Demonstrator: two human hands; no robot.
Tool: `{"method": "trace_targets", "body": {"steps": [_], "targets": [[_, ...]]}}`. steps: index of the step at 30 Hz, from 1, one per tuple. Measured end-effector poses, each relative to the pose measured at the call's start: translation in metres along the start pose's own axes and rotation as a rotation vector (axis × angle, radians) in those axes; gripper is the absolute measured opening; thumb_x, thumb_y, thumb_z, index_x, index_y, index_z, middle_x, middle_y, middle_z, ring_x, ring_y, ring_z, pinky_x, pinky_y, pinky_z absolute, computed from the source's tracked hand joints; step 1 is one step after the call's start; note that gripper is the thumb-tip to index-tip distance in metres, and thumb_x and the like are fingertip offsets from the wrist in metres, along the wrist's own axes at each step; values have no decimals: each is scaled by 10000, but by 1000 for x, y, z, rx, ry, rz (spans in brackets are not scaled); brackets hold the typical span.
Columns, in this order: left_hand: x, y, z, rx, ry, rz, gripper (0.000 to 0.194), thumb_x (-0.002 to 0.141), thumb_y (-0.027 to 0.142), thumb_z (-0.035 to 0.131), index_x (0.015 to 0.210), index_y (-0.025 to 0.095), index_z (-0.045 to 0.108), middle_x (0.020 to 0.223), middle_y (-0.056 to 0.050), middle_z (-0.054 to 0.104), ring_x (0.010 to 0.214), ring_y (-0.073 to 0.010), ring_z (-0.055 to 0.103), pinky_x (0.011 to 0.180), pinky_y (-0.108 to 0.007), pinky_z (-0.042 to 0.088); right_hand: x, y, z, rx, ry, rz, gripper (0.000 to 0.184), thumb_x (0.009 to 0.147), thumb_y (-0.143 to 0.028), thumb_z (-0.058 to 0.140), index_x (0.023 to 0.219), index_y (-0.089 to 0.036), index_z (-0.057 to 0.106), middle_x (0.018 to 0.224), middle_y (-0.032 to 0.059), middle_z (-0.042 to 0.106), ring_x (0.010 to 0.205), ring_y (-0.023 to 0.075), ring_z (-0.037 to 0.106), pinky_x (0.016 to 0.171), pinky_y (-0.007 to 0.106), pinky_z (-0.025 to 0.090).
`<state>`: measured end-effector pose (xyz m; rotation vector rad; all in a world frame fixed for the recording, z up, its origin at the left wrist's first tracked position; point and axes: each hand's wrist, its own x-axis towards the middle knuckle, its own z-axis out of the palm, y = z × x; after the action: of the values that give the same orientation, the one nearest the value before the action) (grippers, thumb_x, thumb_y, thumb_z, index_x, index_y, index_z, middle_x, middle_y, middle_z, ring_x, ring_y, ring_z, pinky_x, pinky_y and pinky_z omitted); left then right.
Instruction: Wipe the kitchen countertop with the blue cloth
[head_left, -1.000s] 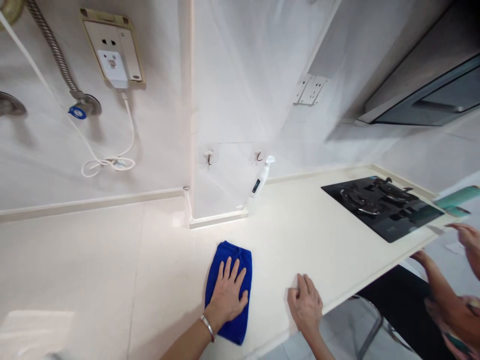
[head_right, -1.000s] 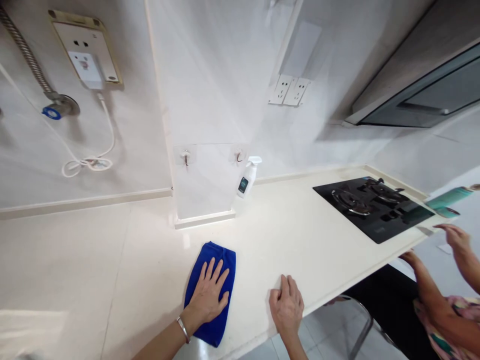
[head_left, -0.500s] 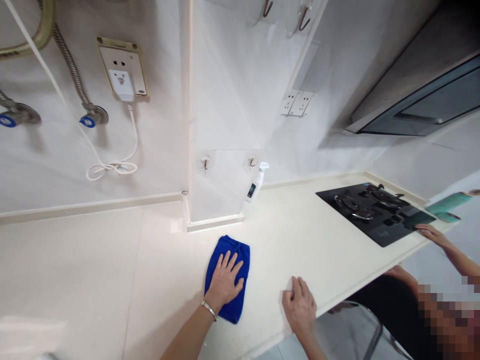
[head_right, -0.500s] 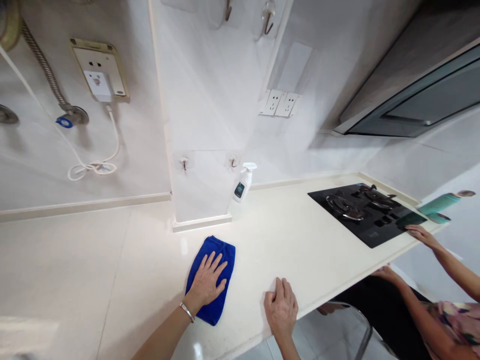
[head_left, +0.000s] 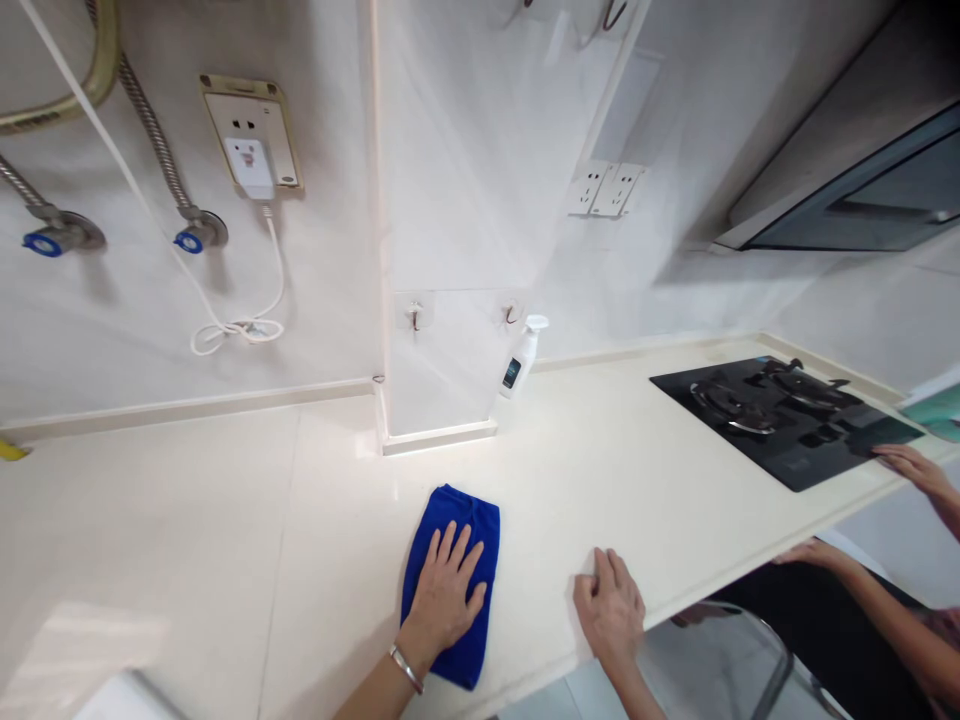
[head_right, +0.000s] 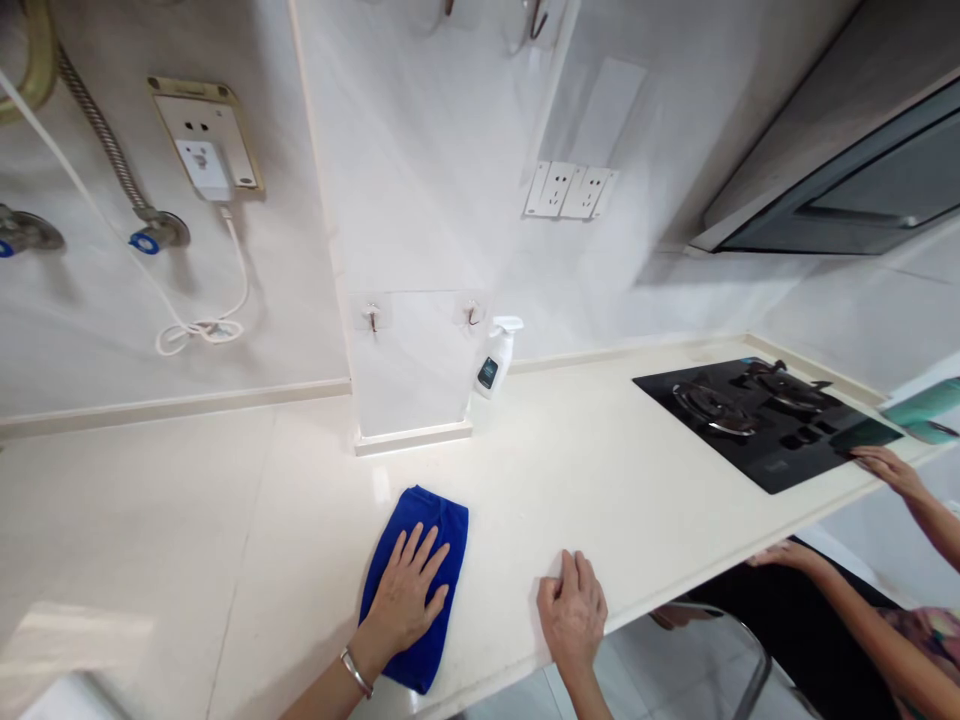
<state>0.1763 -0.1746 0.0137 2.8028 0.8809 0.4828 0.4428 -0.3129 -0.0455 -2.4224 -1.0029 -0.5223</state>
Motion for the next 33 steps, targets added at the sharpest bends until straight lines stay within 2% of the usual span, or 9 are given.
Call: {"method": "trace_targets", "body": {"steps": [8, 11, 17, 20, 23, 26, 28, 30, 33], "targets": [[-24, -3, -14, 26, -77, 70, 658, 965, 386, 443, 1571, 333, 195, 1675, -39, 222, 1544, -304, 218, 1212, -580, 370, 1, -2, -2, -5, 7, -5, 472, 912, -296, 379, 1303, -120, 578, 1419, 181, 562, 1313, 294, 514, 1085, 497, 431], [-22, -2, -16, 18, -84, 64, 656, 962, 378, 450, 1570, 319, 211, 1668, -51, 240, 1548, -305, 200, 1228, -592, 339, 1, -2, -1, -8, 2, -1, 476, 914, -296, 367, 1302, -117, 578, 1427, 184, 555, 1316, 299, 514, 1089, 510, 433], [-24, 6, -19, 31, -74, 31, 632, 947, 340, 479, 1549, 319, 286, 1660, -58, 265, 1539, -300, 225, 1221, -570, 363, -3, 3, -2, -24, -19, -68, 515, 923, -323, 360, 1354, -101, 534, 1446, 213, 531, 1328, 346, 499, 1081, 555, 434], [-36, 16, -14, 58, -12, -57, 649, 943, 286, 471, 1558, 305, 262, 1663, -79, 252, 1529, -286, 255, 1208, -542, 392, -4, 3, -4, -15, -38, -83, 523, 925, -325, 356, 1355, -85, 534, 1446, 230, 525, 1320, 366, 504, 1079, 564, 435], [-56, 30, -3, 128, 94, -214, 672, 943, 255, 455, 1572, 265, 221, 1653, -115, 268, 1527, -301, 258, 1185, -548, 417, -6, 7, -4, 5, -37, -94, 533, 925, -323, 358, 1368, -74, 518, 1455, 247, 508, 1352, 377, 476, 1098, 577, 420], [-74, 44, 6, 181, 156, -338, 681, 946, 251, 444, 1580, 254, 194, 1643, -118, 290, 1529, -313, 247, 1177, -554, 421, -10, 13, -3, 32, -74, -129, 543, 927, -339, 350, 1366, -64, 512, 1457, 270, 494, 1393, 422, 421, 1101, 641, 401], [-79, 51, 11, 170, 161, -396, 689, 947, 242, 435, 1584, 259, 173, 1657, -113, 253, 1532, -305, 238, 1182, -532, 418, -11, 13, -5, 96, -134, -209, 521, 928, -345, 352, 1355, -101, 524, 1434, 242, 528, 1388, 425, 428, 1097, 686, 390], [-79, 55, 15, 148, 176, -457, 699, 949, 239, 424, 1588, 242, 141, 1668, -129, 211, 1533, -296, 237, 1185, -519, 417, -10, 2, -9, 265, -230, -346, 499, 935, -337, 370, 1382, -152, 493, 1432, 194, 547, 1369, 359, 474, 1102, 642, 429], [-69, 59, 23, 155, 238, -525, 723, 951, 254, 428, 1591, 195, 99, 1655, -177, 232, 1523, -302, 266, 1168, -535, 432, 0, -42, -15, 552, -384, -520, 527, 954, -301, 388, 1472, -206, 378, 1512, 141, 485, 1385, 235, 480, 1106, 483, 499]]}}
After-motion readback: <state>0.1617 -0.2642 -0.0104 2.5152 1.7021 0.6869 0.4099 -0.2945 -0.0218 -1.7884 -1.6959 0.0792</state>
